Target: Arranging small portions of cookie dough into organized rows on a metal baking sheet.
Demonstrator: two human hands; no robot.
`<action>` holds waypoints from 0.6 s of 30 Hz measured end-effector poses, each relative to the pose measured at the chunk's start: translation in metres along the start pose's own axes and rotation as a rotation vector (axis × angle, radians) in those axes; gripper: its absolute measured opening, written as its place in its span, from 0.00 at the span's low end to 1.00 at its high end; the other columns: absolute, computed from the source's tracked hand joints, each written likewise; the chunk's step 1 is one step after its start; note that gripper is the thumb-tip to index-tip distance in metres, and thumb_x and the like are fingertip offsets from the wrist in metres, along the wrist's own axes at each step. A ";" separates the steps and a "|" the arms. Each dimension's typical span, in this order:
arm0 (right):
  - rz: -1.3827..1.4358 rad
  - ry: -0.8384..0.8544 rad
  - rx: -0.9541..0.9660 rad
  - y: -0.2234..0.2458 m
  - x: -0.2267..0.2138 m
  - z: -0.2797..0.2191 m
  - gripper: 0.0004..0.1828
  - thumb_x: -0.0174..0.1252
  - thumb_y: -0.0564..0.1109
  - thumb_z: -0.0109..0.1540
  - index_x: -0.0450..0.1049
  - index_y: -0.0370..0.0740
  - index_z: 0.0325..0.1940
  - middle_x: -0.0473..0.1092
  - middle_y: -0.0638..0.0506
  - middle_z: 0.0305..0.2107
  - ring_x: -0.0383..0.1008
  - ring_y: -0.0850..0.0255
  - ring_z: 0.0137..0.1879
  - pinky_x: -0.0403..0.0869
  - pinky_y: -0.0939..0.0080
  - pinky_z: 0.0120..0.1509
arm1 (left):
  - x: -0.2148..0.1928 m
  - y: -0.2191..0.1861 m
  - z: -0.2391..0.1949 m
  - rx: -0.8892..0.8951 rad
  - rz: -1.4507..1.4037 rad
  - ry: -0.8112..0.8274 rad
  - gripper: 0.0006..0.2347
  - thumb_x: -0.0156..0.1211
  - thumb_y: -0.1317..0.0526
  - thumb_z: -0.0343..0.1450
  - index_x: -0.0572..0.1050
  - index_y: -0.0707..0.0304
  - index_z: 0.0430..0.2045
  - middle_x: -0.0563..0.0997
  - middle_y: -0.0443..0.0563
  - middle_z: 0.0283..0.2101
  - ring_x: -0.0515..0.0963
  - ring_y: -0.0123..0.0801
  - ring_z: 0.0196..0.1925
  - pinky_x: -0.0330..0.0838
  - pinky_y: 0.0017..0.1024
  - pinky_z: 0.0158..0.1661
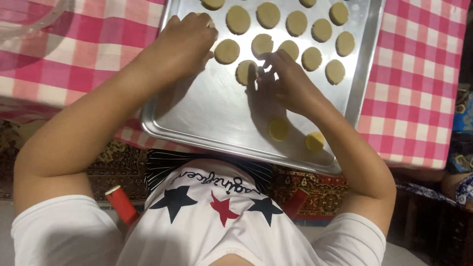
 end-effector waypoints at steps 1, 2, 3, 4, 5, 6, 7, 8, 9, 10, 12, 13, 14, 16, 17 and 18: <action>-0.034 -0.018 -0.046 -0.003 0.007 0.008 0.25 0.61 0.34 0.63 0.63 0.39 0.64 0.64 0.40 0.49 0.68 0.50 0.51 0.70 0.56 0.44 | 0.010 0.011 -0.004 -0.048 0.163 0.000 0.08 0.62 0.64 0.69 0.77 0.69 0.37 0.74 0.62 0.46 0.74 0.55 0.45 0.70 0.53 0.40; -0.034 -0.014 -0.048 0.004 0.010 0.017 0.25 0.61 0.34 0.63 0.63 0.39 0.64 0.64 0.40 0.49 0.68 0.50 0.51 0.70 0.56 0.44 | 0.011 0.013 -0.007 -0.051 0.162 0.000 0.08 0.62 0.64 0.69 0.77 0.69 0.37 0.74 0.62 0.46 0.74 0.55 0.45 0.70 0.53 0.40; -0.086 0.018 0.133 -0.001 0.015 0.025 0.25 0.59 0.39 0.64 0.63 0.40 0.65 0.62 0.42 0.54 0.67 0.49 0.52 0.70 0.53 0.44 | 0.013 0.015 -0.009 -0.053 0.208 0.012 0.08 0.62 0.64 0.69 0.77 0.68 0.38 0.74 0.60 0.47 0.75 0.53 0.44 0.70 0.52 0.40; -0.137 0.053 0.315 -0.007 0.021 0.030 0.25 0.56 0.43 0.65 0.64 0.41 0.67 0.60 0.43 0.59 0.66 0.48 0.53 0.70 0.51 0.43 | 0.016 0.016 -0.011 -0.053 0.252 0.026 0.08 0.61 0.64 0.69 0.77 0.66 0.39 0.74 0.59 0.47 0.75 0.50 0.43 0.71 0.52 0.40; -0.136 0.058 0.316 -0.004 0.019 0.030 0.25 0.56 0.43 0.65 0.64 0.41 0.67 0.60 0.43 0.59 0.66 0.48 0.53 0.70 0.51 0.43 | 0.012 0.016 -0.012 -0.055 0.248 0.028 0.08 0.61 0.64 0.69 0.77 0.66 0.39 0.74 0.59 0.47 0.75 0.50 0.43 0.71 0.52 0.40; -0.138 0.030 0.179 0.007 0.017 0.032 0.17 0.58 0.37 0.63 0.67 0.40 0.56 0.59 0.41 0.52 0.65 0.49 0.46 0.68 0.54 0.37 | 0.012 0.016 -0.014 -0.061 0.220 0.095 0.07 0.59 0.68 0.67 0.76 0.66 0.38 0.73 0.60 0.45 0.75 0.51 0.42 0.70 0.52 0.42; -0.139 0.002 0.041 0.020 0.014 0.033 0.11 0.59 0.31 0.61 0.69 0.39 0.45 0.59 0.40 0.44 0.63 0.51 0.40 0.66 0.58 0.31 | 0.012 0.016 -0.015 -0.067 0.191 0.161 0.09 0.57 0.73 0.65 0.76 0.66 0.36 0.73 0.60 0.43 0.74 0.52 0.41 0.69 0.52 0.43; -0.137 0.006 0.041 0.022 0.013 0.036 0.11 0.59 0.31 0.61 0.69 0.39 0.45 0.59 0.40 0.44 0.63 0.51 0.40 0.66 0.58 0.31 | 0.011 0.018 -0.015 -0.069 0.189 0.164 0.09 0.57 0.73 0.65 0.76 0.66 0.36 0.73 0.60 0.43 0.74 0.52 0.41 0.69 0.52 0.43; -0.160 0.052 0.137 0.017 0.014 0.038 0.13 0.62 0.34 0.61 0.69 0.37 0.47 0.59 0.39 0.47 0.64 0.48 0.44 0.68 0.56 0.34 | 0.012 0.020 -0.014 -0.072 0.156 0.181 0.09 0.58 0.72 0.66 0.76 0.67 0.39 0.72 0.61 0.45 0.74 0.53 0.42 0.69 0.54 0.45; -0.185 0.097 0.233 0.012 0.015 0.040 0.16 0.64 0.38 0.60 0.68 0.36 0.49 0.60 0.37 0.50 0.64 0.46 0.48 0.71 0.55 0.38 | 0.012 0.021 -0.013 -0.073 0.125 0.197 0.11 0.59 0.71 0.66 0.76 0.68 0.41 0.72 0.61 0.46 0.74 0.54 0.44 0.69 0.56 0.46; -0.149 0.052 0.163 0.000 0.018 0.040 0.15 0.64 0.37 0.60 0.67 0.38 0.47 0.60 0.39 0.50 0.63 0.47 0.49 0.69 0.55 0.38 | 0.014 0.023 -0.014 -0.068 0.110 0.196 0.10 0.59 0.72 0.65 0.76 0.69 0.40 0.71 0.62 0.47 0.73 0.55 0.44 0.66 0.58 0.50; -0.115 0.007 0.092 -0.004 0.017 0.040 0.15 0.64 0.37 0.60 0.66 0.41 0.46 0.60 0.40 0.50 0.61 0.48 0.49 0.68 0.56 0.39 | 0.014 0.024 -0.014 -0.062 0.094 0.194 0.10 0.59 0.73 0.64 0.77 0.70 0.39 0.71 0.63 0.47 0.71 0.56 0.45 0.64 0.60 0.54; -0.118 0.005 0.092 0.009 0.010 0.039 0.15 0.64 0.37 0.60 0.66 0.41 0.46 0.60 0.40 0.50 0.61 0.48 0.49 0.68 0.56 0.39 | 0.014 0.023 -0.014 -0.062 0.095 0.191 0.10 0.59 0.73 0.64 0.77 0.70 0.39 0.71 0.63 0.47 0.71 0.56 0.45 0.64 0.60 0.54; 0.124 0.052 0.050 0.036 0.000 0.036 0.12 0.63 0.34 0.66 0.66 0.44 0.38 0.72 0.49 0.34 0.74 0.61 0.38 0.69 0.65 0.30 | 0.015 0.022 -0.014 -0.051 0.127 0.179 0.08 0.58 0.76 0.63 0.76 0.69 0.33 0.70 0.63 0.46 0.72 0.54 0.44 0.66 0.58 0.51; 0.121 0.052 0.050 0.030 0.002 0.035 0.12 0.63 0.34 0.66 0.66 0.44 0.38 0.72 0.49 0.34 0.74 0.61 0.38 0.69 0.65 0.30 | 0.015 0.023 -0.013 -0.051 0.126 0.176 0.08 0.58 0.76 0.63 0.76 0.69 0.33 0.70 0.63 0.46 0.72 0.54 0.44 0.66 0.58 0.51; 0.062 0.061 0.084 0.021 0.004 0.034 0.11 0.59 0.32 0.65 0.64 0.42 0.40 0.72 0.47 0.37 0.73 0.57 0.40 0.69 0.61 0.33 | 0.016 0.024 -0.013 -0.059 0.122 0.180 0.11 0.59 0.75 0.63 0.76 0.68 0.37 0.71 0.62 0.45 0.72 0.54 0.44 0.63 0.59 0.54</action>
Point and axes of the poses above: each hand's wrist, its own z-axis towards the middle knuckle, its own x-axis out of the palm, y = z × x, the point moved 7 cm from there along z, towards the middle knuckle
